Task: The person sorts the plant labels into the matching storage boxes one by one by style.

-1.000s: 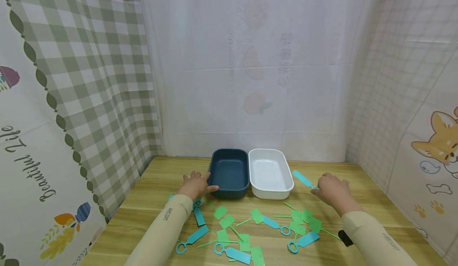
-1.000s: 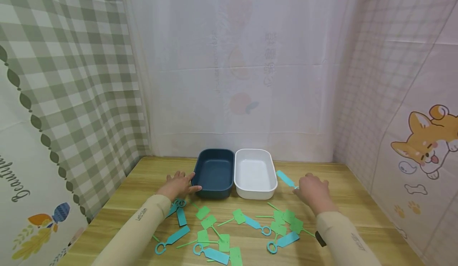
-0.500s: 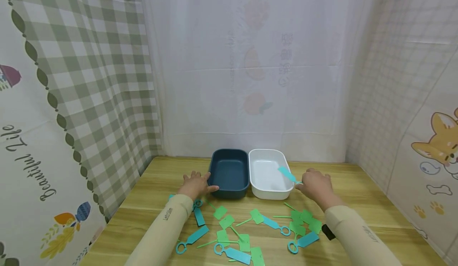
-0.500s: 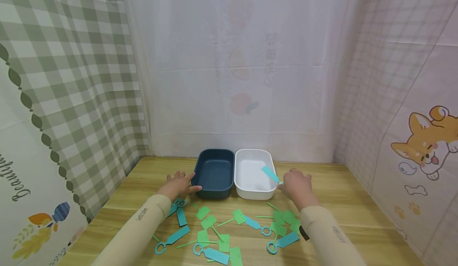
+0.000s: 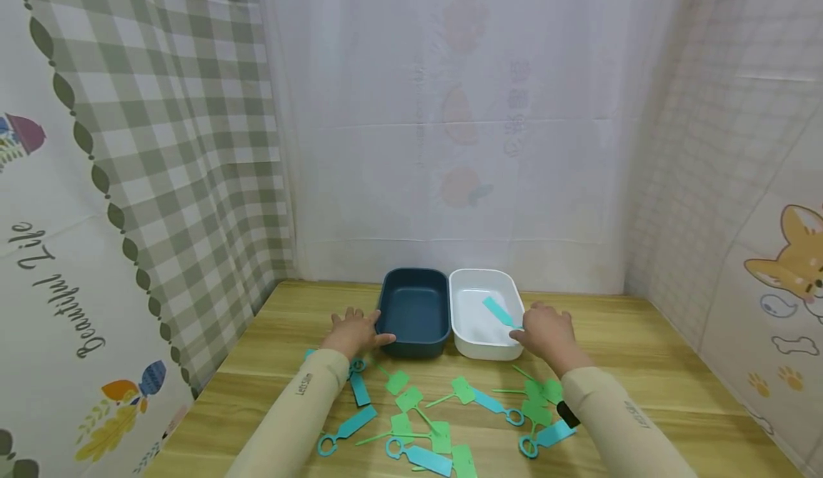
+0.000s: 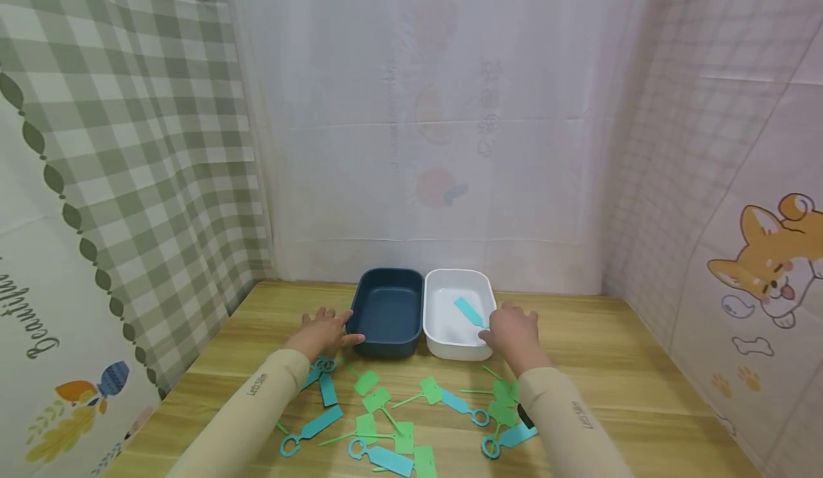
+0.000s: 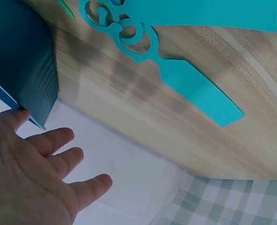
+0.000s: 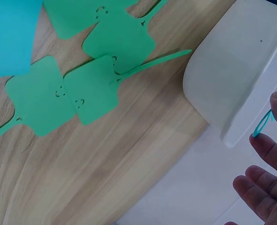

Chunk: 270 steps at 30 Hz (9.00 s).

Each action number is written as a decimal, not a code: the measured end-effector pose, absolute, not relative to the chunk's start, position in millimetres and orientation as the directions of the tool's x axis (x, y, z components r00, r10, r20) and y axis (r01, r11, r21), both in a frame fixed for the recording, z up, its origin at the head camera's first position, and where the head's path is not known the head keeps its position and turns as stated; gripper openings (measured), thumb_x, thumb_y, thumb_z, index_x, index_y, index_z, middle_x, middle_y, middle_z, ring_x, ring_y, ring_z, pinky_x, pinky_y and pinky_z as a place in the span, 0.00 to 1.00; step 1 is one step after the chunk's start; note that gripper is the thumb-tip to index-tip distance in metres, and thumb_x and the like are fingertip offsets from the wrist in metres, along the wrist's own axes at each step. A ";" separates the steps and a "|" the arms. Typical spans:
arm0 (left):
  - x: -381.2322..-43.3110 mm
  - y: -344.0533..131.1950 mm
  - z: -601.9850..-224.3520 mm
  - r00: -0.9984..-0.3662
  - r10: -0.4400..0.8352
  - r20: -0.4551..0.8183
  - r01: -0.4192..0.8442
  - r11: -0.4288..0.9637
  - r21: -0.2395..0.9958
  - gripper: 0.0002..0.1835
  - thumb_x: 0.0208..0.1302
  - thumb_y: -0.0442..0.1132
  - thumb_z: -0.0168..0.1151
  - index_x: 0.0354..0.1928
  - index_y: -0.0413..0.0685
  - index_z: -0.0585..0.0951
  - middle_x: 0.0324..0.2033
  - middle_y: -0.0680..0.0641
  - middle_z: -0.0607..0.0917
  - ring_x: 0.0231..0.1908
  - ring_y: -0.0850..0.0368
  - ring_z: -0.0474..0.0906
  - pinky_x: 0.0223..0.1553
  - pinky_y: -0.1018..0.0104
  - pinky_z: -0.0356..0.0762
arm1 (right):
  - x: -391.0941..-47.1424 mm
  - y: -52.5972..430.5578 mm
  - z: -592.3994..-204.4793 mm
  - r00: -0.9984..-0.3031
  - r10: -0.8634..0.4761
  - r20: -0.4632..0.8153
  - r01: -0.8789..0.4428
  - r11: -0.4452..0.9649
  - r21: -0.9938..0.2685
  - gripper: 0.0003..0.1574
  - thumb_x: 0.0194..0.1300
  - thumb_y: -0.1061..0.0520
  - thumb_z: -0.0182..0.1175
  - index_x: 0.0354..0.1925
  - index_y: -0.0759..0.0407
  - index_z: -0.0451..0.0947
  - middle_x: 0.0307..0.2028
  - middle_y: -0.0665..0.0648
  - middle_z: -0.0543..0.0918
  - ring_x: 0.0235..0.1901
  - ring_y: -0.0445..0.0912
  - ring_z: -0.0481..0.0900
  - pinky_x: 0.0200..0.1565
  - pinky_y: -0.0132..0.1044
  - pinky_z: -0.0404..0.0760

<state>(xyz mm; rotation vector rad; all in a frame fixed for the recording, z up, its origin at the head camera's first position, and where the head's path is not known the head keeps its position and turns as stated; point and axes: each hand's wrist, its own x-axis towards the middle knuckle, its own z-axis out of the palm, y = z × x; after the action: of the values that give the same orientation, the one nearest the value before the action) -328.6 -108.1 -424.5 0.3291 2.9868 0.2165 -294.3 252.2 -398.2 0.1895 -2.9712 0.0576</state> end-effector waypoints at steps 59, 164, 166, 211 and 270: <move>-325.2 -104.7 -416.5 -0.969 0.224 -0.107 0.214 0.972 0.091 0.42 0.67 0.70 0.49 0.74 0.52 0.65 0.68 0.33 0.67 0.72 0.33 0.53 0.66 0.30 0.49 | -296.6 272.0 -394.5 -0.976 -0.143 0.164 -0.149 0.988 -0.027 0.19 0.63 0.46 0.67 0.32 0.62 0.81 0.40 0.66 0.81 0.41 0.65 0.79 0.48 0.69 0.70; -327.9 -104.8 -420.4 -0.974 0.198 -0.109 0.184 0.975 0.125 0.42 0.65 0.69 0.53 0.74 0.52 0.66 0.68 0.31 0.66 0.72 0.32 0.52 0.67 0.30 0.47 | -249.0 320.2 -453.7 -0.971 -0.240 -0.012 -0.238 0.967 -0.087 0.26 0.49 0.40 0.75 0.34 0.57 0.81 0.44 0.64 0.82 0.43 0.62 0.80 0.44 0.72 0.72; -327.6 -104.9 -420.0 -0.974 0.197 -0.110 0.183 0.975 0.127 0.42 0.65 0.69 0.53 0.74 0.52 0.66 0.68 0.31 0.66 0.72 0.33 0.52 0.67 0.30 0.46 | -249.0 320.8 -454.0 -0.970 -0.241 -0.018 -0.239 0.968 -0.080 0.28 0.50 0.39 0.75 0.37 0.59 0.82 0.45 0.67 0.81 0.45 0.65 0.79 0.44 0.73 0.71; -325.1 -105.4 -417.9 -0.970 0.217 -0.112 0.205 0.972 0.112 0.42 0.67 0.69 0.51 0.75 0.52 0.64 0.69 0.33 0.66 0.72 0.33 0.52 0.67 0.30 0.47 | -261.9 319.6 -451.5 -0.958 -0.281 -0.063 -0.270 0.952 -0.144 0.24 0.51 0.47 0.75 0.41 0.62 0.83 0.44 0.63 0.81 0.44 0.63 0.79 0.44 0.76 0.70; -325.3 -104.8 -417.8 -0.972 0.219 -0.086 0.210 0.973 0.099 0.41 0.66 0.69 0.52 0.73 0.52 0.67 0.67 0.33 0.68 0.72 0.33 0.54 0.66 0.30 0.51 | -263.8 321.8 -448.8 -0.959 -0.275 -0.072 -0.267 0.958 -0.100 0.22 0.51 0.45 0.75 0.35 0.60 0.84 0.35 0.53 0.83 0.35 0.52 0.80 0.48 0.79 0.64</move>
<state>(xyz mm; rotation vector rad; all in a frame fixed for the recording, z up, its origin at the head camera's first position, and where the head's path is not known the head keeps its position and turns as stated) -325.3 -104.8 -417.8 0.3297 3.0239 0.1362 -263.8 321.8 -448.8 0.4427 -3.1927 0.1449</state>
